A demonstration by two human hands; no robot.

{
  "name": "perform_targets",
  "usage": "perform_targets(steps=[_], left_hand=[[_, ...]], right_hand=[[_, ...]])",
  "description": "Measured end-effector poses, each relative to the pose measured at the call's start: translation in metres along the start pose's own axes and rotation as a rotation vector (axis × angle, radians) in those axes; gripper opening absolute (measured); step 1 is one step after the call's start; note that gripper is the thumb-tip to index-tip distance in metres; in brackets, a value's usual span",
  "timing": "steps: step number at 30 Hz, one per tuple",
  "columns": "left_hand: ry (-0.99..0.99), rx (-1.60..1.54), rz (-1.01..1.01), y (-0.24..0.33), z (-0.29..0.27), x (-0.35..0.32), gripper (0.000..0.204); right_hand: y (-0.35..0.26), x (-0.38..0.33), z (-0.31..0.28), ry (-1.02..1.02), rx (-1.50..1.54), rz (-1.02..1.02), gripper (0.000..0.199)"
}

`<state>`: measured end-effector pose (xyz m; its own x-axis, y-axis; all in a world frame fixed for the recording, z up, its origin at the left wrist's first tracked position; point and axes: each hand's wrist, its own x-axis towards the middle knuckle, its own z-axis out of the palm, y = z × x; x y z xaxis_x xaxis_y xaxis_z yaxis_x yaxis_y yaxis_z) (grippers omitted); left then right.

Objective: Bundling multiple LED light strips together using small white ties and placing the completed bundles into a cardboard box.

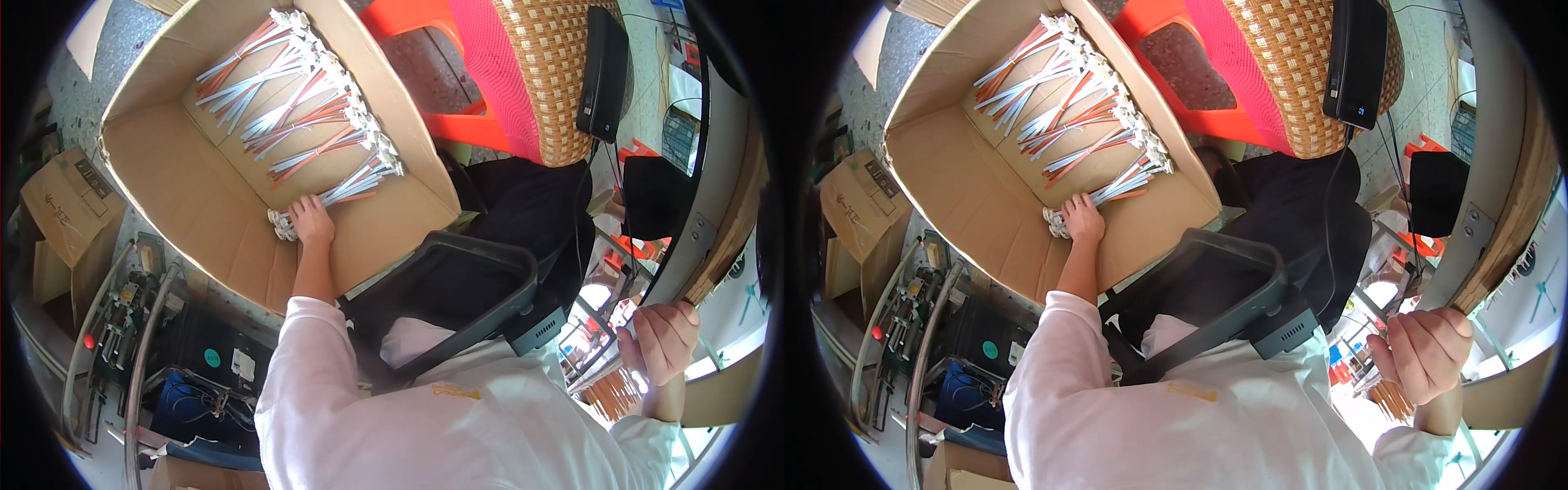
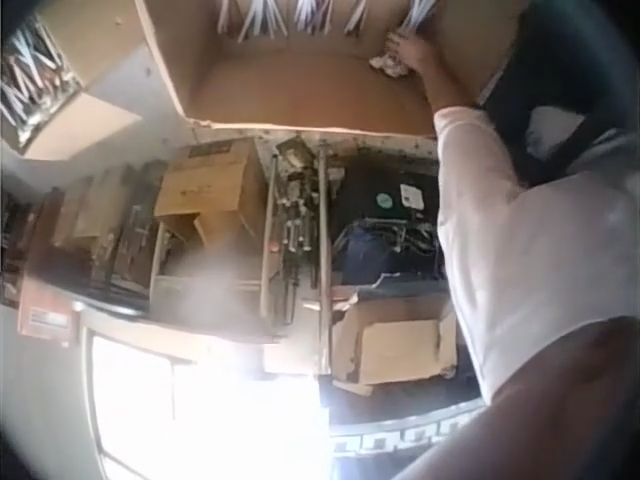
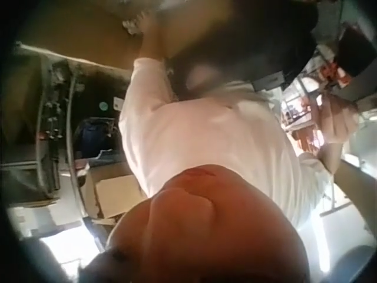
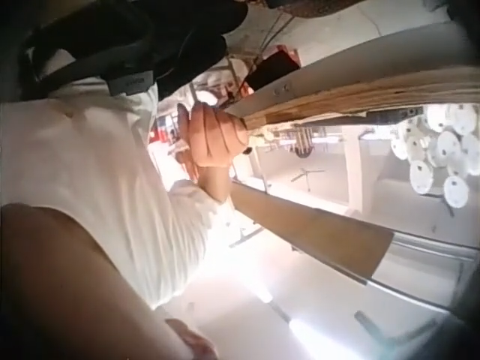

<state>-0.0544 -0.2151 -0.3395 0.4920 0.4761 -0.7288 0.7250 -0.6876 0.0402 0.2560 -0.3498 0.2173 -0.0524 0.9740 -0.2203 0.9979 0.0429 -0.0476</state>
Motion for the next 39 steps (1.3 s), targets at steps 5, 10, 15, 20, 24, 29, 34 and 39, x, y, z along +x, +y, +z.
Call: perform_targets(steps=[5, 10, 15, 20, 24, 29, 34, 39], left_hand=[[-0.038, 0.018, -0.045, -0.033, -0.017, -0.031, 0.076], [-0.181, 0.097, -0.040, -0.036, -0.036, -0.045, 0.081], [-0.196, -0.235, 0.101, -0.022, -0.096, -0.021, 0.060], [0.091, -0.710, 0.522, 0.065, -0.261, -0.124, 0.043], [-0.087, -1.071, 0.740, 0.079, -0.245, -0.172, 0.045], [-0.201, -1.227, 0.654, 0.069, -0.284, -0.254, 0.054], [0.275, -0.080, 0.697, 0.087, -0.307, -0.325, 0.091], [0.463, 0.054, 0.574, 0.103, -0.279, -0.312, 0.085]], right_hand=[[0.004, 0.000, 0.002, 0.064, 0.005, -0.028, 0.022], [0.009, 0.000, -0.002, 0.170, -0.002, -0.064, 0.027], [0.013, -0.009, 0.003, 0.301, 0.112, -0.128, 0.024], [0.016, -0.037, 0.022, 0.373, -0.083, -0.200, 0.008], [0.012, -0.040, 0.023, 0.453, -0.091, -0.243, 0.009], [0.024, -0.048, 0.009, 0.450, 0.224, -0.333, 0.012], [0.057, -0.067, -0.065, 0.701, 0.529, -0.060, 0.002], [0.163, -0.051, -0.116, 0.720, 0.719, 0.657, 0.013]])
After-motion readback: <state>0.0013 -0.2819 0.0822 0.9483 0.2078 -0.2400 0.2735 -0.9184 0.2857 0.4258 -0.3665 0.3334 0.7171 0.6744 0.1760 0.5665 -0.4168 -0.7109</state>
